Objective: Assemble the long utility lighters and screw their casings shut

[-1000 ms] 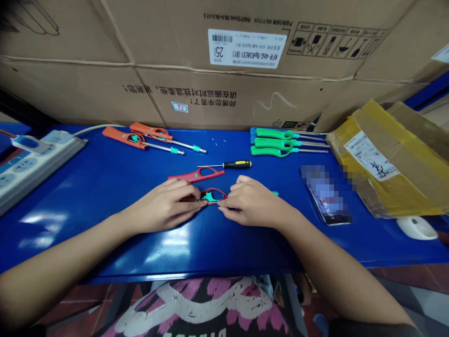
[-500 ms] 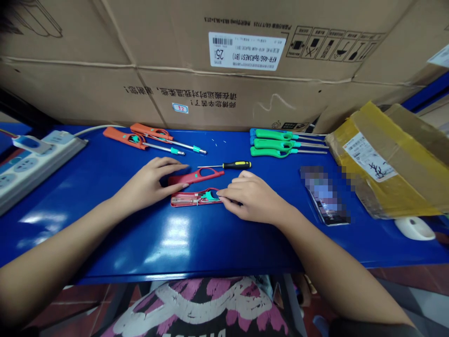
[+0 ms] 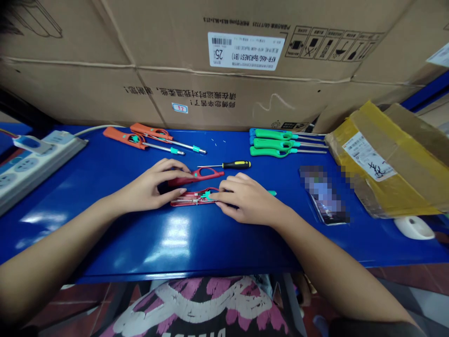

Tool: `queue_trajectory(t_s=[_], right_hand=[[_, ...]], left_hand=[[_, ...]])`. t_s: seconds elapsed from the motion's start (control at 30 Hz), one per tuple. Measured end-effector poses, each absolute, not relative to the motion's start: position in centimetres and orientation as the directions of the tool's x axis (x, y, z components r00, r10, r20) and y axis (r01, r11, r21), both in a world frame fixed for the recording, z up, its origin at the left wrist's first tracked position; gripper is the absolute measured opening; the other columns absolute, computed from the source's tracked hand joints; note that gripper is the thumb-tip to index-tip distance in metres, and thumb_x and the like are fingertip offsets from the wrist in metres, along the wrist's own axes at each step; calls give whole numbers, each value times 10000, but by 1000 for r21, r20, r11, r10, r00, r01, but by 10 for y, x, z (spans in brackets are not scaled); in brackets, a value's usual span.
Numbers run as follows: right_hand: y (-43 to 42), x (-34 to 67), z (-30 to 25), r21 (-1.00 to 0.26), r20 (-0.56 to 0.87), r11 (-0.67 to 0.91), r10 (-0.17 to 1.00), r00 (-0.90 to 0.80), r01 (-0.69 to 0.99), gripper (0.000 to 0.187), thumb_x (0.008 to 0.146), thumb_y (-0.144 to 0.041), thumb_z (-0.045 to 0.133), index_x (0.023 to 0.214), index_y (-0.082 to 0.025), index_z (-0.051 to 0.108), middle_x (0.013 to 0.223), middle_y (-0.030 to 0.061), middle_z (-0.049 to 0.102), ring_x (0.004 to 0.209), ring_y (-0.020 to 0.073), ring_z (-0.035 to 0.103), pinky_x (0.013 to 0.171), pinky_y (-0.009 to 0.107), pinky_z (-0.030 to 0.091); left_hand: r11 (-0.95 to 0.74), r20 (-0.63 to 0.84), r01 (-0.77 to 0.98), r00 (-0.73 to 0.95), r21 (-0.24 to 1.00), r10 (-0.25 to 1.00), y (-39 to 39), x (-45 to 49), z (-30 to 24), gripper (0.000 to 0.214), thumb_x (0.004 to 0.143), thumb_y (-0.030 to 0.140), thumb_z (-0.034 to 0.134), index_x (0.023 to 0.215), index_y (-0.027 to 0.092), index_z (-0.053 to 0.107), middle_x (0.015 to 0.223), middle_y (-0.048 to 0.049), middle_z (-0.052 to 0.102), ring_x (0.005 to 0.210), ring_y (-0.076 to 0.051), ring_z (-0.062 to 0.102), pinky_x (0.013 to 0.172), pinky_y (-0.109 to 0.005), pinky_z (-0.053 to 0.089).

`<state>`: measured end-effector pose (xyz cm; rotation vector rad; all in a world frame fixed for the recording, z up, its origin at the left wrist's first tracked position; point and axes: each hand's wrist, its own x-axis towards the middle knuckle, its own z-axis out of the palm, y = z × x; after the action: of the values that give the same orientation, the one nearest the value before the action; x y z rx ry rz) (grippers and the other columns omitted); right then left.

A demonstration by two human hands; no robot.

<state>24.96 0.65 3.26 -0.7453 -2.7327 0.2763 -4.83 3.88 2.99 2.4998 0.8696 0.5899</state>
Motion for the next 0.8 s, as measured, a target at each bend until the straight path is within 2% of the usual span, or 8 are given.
queue_trajectory(t_s=[0.13, 0.27, 0.4, 0.5, 0.63, 0.73, 0.8], right_hand=[[4, 247, 33, -258, 128, 833, 532, -837, 490, 408, 1010, -338, 529, 1409, -272, 583, 1107, 95, 609, 936, 217, 532, 825, 362, 396], [3, 245, 31, -278, 60, 828, 520, -852, 486, 429, 1012, -355, 526, 1430, -270, 565, 1117, 98, 574, 954, 219, 518, 832, 361, 392], [3, 245, 32, -258, 45, 825, 531, -846, 503, 429, 1018, -366, 518, 1435, -279, 558, 1135, 100, 568, 961, 222, 514, 838, 363, 390], [-1, 241, 34, -171, 48, 844, 523, -851, 509, 406, 1022, -358, 515, 1407, -243, 578, 1136, 110, 583, 981, 231, 522, 834, 362, 383], [-16, 225, 34, 22, 65, 863, 503, -862, 505, 352, 1031, -318, 488, 1278, -112, 633, 1101, 135, 627, 1001, 258, 529, 811, 379, 363], [-27, 213, 32, 92, 69, 856, 504, -861, 508, 319, 1026, -299, 489, 1164, -66, 658, 1031, 124, 641, 962, 261, 527, 769, 382, 342], [-30, 211, 32, 94, 77, 847, 518, -852, 524, 321, 1023, -312, 499, 1150, -64, 658, 1031, 124, 647, 962, 263, 529, 765, 383, 331]], left_hand=[[-741, 208, 435, 774, 511, 598, 39, -51, 32, 358, 960, 266, 594, 1315, 230, 621, 1302, -91, 577, 1215, -250, 545, 1083, -430, 431], [-766, 156, 475, 797, 433, 583, 41, -54, 31, 384, 963, 307, 595, 1342, 244, 611, 1309, -95, 572, 1206, -269, 538, 1060, -457, 425], [-782, 162, 473, 805, 406, 571, 41, -55, 31, 376, 967, 330, 590, 1330, 235, 618, 1305, -96, 574, 1194, -266, 541, 1044, -446, 427], [-789, 158, 471, 811, 394, 563, 40, -53, 32, 361, 975, 315, 569, 1325, 236, 620, 1308, -98, 576, 1190, -265, 542, 1039, -446, 423], [-797, 148, 462, 822, 389, 549, 37, -51, 32, 346, 990, 285, 532, 1322, 238, 617, 1307, -102, 577, 1166, -259, 543, 1013, -444, 423], [-799, 149, 463, 823, 384, 548, 37, -50, 33, 336, 992, 275, 520, 1310, 234, 622, 1288, -104, 582, 1137, -254, 550, 992, -434, 427], [-800, 148, 464, 823, 381, 548, 36, -50, 33, 327, 993, 272, 516, 1297, 233, 629, 1274, -101, 586, 1123, -253, 556, 981, -426, 429]])
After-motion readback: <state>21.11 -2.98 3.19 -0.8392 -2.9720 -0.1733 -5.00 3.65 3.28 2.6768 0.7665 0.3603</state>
